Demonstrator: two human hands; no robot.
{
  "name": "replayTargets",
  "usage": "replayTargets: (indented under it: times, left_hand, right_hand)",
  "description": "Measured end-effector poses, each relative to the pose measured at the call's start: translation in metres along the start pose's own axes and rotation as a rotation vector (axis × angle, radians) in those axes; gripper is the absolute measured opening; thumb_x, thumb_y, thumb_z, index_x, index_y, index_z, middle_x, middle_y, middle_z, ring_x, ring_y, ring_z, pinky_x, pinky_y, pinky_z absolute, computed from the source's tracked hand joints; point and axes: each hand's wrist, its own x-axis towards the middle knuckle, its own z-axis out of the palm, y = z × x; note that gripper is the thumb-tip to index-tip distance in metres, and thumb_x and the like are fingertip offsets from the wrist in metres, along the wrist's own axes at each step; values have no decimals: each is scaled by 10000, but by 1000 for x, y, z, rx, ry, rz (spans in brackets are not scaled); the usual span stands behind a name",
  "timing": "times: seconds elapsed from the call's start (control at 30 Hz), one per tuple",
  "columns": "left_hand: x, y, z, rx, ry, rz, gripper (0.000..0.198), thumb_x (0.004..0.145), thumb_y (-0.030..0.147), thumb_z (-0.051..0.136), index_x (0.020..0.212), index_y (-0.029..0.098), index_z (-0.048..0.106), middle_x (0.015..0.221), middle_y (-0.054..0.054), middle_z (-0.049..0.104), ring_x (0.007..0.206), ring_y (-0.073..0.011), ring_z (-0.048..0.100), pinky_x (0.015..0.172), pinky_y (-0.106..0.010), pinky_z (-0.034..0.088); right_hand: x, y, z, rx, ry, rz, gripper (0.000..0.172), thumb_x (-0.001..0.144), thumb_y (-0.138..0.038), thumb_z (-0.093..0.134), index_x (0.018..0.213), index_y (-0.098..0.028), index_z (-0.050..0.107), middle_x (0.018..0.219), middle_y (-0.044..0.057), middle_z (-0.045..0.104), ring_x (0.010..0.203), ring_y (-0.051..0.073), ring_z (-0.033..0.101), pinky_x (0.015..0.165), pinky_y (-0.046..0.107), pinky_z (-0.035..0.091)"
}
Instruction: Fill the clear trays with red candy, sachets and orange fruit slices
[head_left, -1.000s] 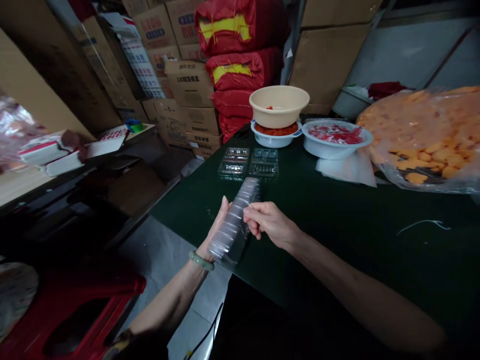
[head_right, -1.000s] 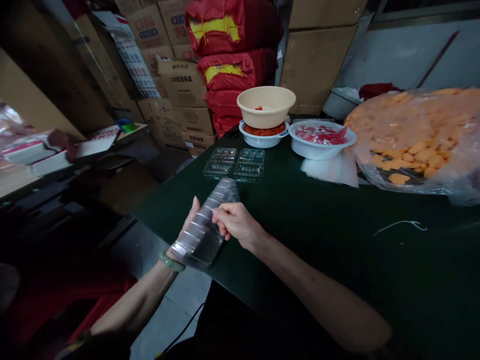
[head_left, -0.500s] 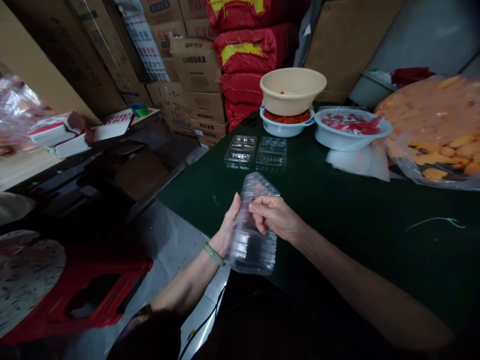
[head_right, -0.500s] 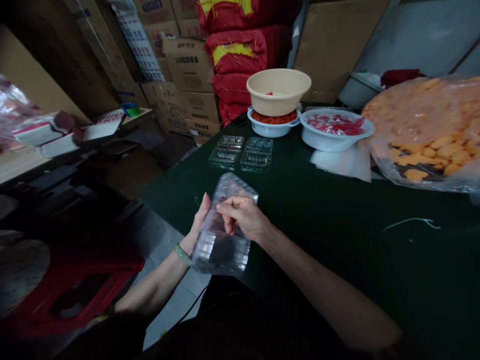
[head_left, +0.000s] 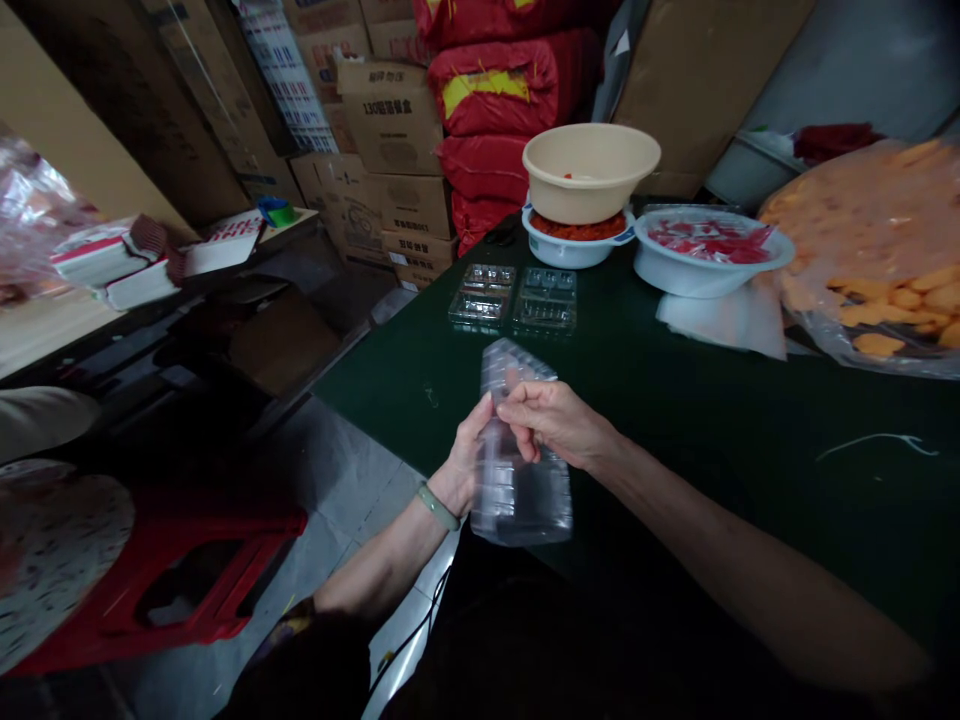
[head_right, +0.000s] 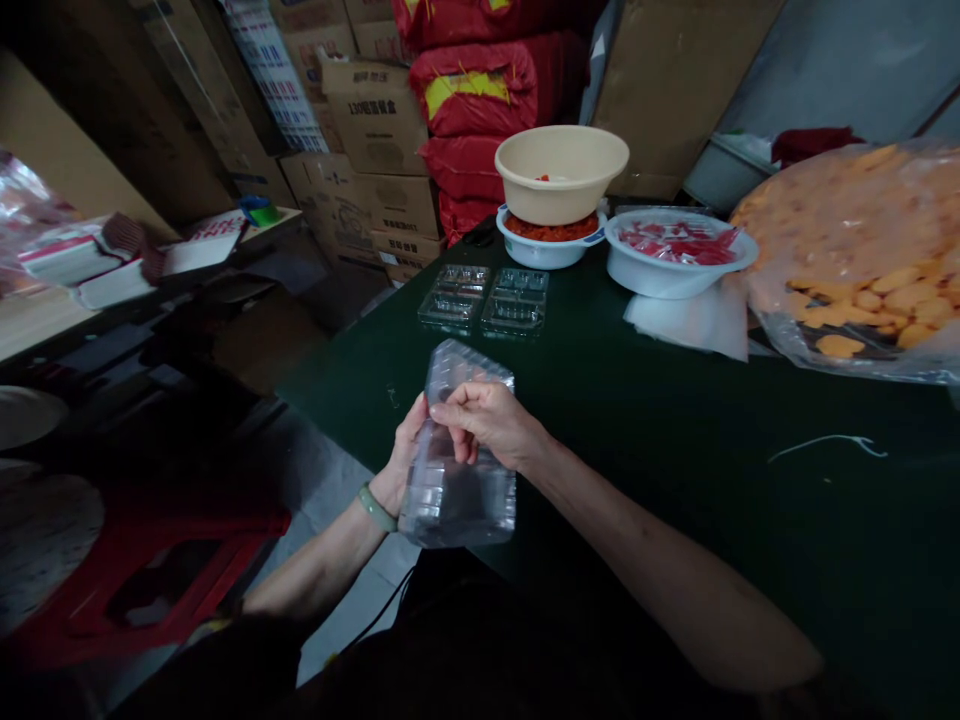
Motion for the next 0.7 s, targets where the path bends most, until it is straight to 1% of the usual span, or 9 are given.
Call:
replayTargets:
  times: [0.17,0.23,0.3,0.37,0.43,0.5,0.53,0.6,0.7]
  left_hand:
    - [-4,4,1,-18,17,-87,619,702,667,404,574,100,618,554,-94,599,538,-163,555,574,-289,439]
    - [-5,4,1,-28,1,-80,607,692,661,427,576,97,620,557,-93,603,530,-161,554,568,-286,440]
    - [-3,1,0,-42,-20,-40,570,678,638,466,569,100,619,546,-89,600,527,-163,553,579,-294,447]
    - [1,-3,-2,-63,-31,4,502,661,582,522,542,102,608,523,-88,591,519,-169,551,583,-306,453]
    - [3,-8,-3,-111,-3,26,395,629,493,583,558,106,609,503,-72,583,485,-163,539,558,-305,454]
    - [2,-9,-4,-162,38,40,306,599,420,606,623,115,624,502,-46,580,460,-151,528,539,-297,455]
    - [0,-7,-5,-180,49,52,297,595,409,600,664,121,630,520,-40,588,472,-156,538,548,-301,462]
    - [-8,0,-10,-192,44,86,359,609,448,561,758,131,640,621,-59,630,574,-193,586,613,-333,481]
    - [-27,21,-30,-197,30,168,519,601,560,499,924,173,621,918,-104,656,848,-280,602,743,-408,475]
  right_hand:
    - [1,2,-5,32,-22,37,313,663,-393,691,665,-143,502,439,-44,514,338,88,480,318,171,366]
    - [1,1,-6,24,-26,49,289,674,-377,677,662,-143,507,444,-42,513,345,88,481,327,175,369]
    - [1,-2,-4,-10,-26,78,238,698,-339,642,655,-146,510,452,-36,511,356,90,484,335,178,363]
    - [0,-5,2,-138,10,96,172,728,-273,580,631,-154,504,437,-35,495,348,89,468,335,181,343]
    - [-1,-11,10,-358,73,26,147,735,-184,523,594,-163,487,415,-43,460,338,74,427,338,174,301]
    - [-4,-20,19,-538,106,-124,185,734,-132,497,556,-167,461,420,-49,423,356,55,378,352,170,253]
    - [-8,-26,22,-567,100,-192,202,742,-134,496,548,-168,453,436,-47,412,375,52,362,363,173,237]
    - [-17,-42,24,-463,87,-276,215,776,-200,500,567,-174,456,472,-42,393,409,57,343,384,184,234]
    - [-29,-57,11,-130,145,-289,201,784,-318,537,641,-195,469,512,-43,369,424,70,339,396,199,259]
